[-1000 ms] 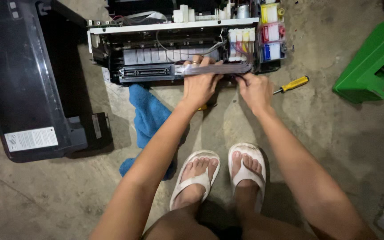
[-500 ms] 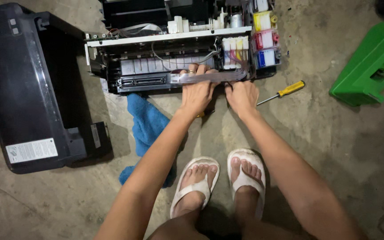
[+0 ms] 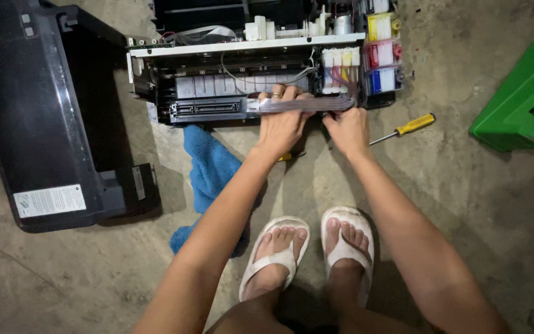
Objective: The person uses a utility knife to pry and adjust internal components of a disassembled inkjet printer, then wipes parts with a blue cloth and repositions the ink cartridge assembly and a flexible ribbon cable.
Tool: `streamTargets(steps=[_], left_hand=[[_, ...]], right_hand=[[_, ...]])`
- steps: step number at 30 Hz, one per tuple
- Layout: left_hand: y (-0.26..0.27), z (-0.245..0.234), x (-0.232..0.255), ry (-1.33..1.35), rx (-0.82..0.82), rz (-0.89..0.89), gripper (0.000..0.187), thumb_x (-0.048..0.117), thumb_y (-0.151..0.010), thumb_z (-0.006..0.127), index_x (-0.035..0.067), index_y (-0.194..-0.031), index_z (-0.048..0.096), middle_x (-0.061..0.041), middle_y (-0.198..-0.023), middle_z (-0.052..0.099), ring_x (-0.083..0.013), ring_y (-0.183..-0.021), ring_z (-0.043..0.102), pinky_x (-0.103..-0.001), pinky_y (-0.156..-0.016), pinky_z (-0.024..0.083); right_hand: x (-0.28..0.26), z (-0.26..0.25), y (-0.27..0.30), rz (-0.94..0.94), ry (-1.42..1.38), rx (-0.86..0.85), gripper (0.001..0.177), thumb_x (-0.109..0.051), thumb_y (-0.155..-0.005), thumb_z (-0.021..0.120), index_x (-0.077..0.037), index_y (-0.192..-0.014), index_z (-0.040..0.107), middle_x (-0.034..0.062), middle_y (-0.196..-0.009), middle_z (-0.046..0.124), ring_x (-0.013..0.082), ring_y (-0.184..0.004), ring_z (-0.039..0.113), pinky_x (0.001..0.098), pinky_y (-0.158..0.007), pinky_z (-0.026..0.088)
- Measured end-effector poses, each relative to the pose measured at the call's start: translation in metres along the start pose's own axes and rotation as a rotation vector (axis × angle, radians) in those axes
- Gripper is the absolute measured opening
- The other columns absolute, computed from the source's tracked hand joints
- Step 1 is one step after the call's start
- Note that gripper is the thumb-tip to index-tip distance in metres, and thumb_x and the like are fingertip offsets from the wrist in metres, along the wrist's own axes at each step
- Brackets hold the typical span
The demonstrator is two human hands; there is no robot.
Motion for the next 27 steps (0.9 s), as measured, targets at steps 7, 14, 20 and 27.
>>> streamTargets(steps=[7,14,20,27], left_hand=[[0.001,-0.001,0.000,-0.001,0.010,0.005,0.023,0.029,-0.095,0.069,0.018,-0.114,0.067,-0.006,-0.110,0.058,-0.0319,-0.110,0.051,-0.052,-0.089,0.035],[0.000,0.001,0.002,0.000,0.017,-0.020,0.022,0.031,-0.095,0.069,0.018,-0.113,0.067,-0.006,-0.108,0.059,-0.0316,-0.108,0.053,-0.051,-0.087,0.035],[0.002,0.001,0.002,0.009,0.036,-0.019,0.025,0.031,-0.096,0.071,0.017,-0.116,0.068,-0.006,-0.108,0.059,-0.0317,-0.107,0.052,-0.051,-0.085,0.035],[0.001,-0.005,0.003,0.010,0.061,0.005,0.028,0.028,-0.088,0.075,0.020,-0.114,0.068,-0.004,-0.107,0.060,-0.0309,-0.105,0.052,-0.050,-0.084,0.035]], right_hand=[[0.019,0.006,-0.001,0.094,-0.238,-0.001,0.026,-0.014,-0.084,0.081,0.007,-0.078,0.069,0.0141,-0.063,0.068,0.0146,-0.059,0.060,0.0369,-0.058,0.049],[0.027,0.006,-0.004,0.081,-0.160,-0.042,0.028,-0.020,-0.086,0.084,0.005,-0.082,0.073,0.0164,-0.067,0.070,0.0182,-0.059,0.062,0.0383,-0.059,0.049],[0.010,-0.001,-0.004,0.082,-0.090,-0.032,0.025,-0.022,-0.084,0.082,0.000,-0.096,0.077,0.0208,-0.085,0.074,0.0313,-0.077,0.075,0.0417,-0.070,0.055],[-0.007,-0.014,-0.013,0.185,-0.095,-0.054,0.031,-0.021,-0.076,0.084,-0.003,-0.100,0.076,0.0219,-0.093,0.075,0.0362,-0.090,0.075,0.0437,-0.078,0.056]])
Point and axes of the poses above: each hand's wrist, its own y-axis away from the middle knuckle, its own z-axis out of the palm, x = y × z, the point moved 4 cm from there along -y, towards the middle knuckle
